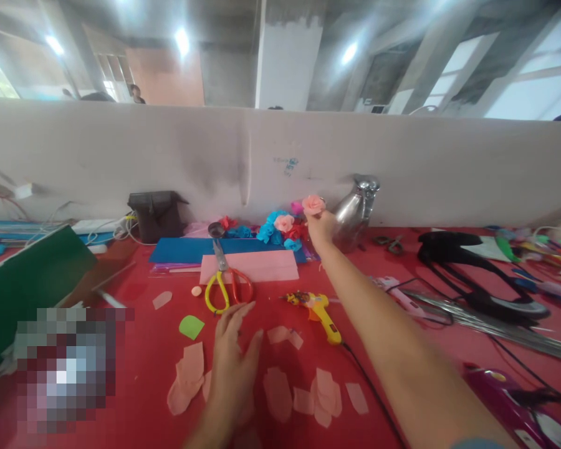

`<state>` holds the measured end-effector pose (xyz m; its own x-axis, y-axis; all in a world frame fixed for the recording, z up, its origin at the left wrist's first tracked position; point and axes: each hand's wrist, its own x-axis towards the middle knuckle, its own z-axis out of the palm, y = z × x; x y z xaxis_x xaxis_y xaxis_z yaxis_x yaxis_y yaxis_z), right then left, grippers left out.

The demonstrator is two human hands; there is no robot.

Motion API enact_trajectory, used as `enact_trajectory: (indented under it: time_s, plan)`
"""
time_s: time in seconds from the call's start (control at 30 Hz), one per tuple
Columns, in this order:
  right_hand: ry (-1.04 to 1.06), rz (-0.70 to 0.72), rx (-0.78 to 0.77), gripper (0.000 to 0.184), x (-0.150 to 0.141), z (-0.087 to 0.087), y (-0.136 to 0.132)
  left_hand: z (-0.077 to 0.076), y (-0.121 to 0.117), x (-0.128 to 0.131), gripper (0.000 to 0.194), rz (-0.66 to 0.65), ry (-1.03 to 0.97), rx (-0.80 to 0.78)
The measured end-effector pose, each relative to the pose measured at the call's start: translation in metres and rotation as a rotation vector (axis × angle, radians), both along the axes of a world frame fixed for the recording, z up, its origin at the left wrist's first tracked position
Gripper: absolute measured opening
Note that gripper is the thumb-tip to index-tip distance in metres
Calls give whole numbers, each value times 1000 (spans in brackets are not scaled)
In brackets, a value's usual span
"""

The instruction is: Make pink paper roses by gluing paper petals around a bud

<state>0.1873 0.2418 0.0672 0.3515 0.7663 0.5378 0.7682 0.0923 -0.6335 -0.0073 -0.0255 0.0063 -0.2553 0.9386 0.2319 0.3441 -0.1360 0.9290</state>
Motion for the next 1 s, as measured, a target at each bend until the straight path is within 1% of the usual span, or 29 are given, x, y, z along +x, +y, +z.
enact_trajectory:
  time_s: [0.13, 0.37, 0.63, 0.77, 1.0]
  plan:
    - [-39, -6, -9, 41, -4, -4, 9, 3, -1, 1, 41, 9, -24, -5]
    - [-98, -18, -8, 47, -4, -6, 10, 8, -3, 1, 43, -6, -36, -28]
    - [-138, -31, -78, 39, -2, -19, 12, 5, -3, 0, 41, -8, -36, -7]
    - [-160, -15, -96, 35, -1, -25, 16, 3, -4, 1, 41, -1, -41, -7]
    - [-158, -20, -156, 37, 4, -33, 25, 2, -4, 1, 42, -10, -45, -29]
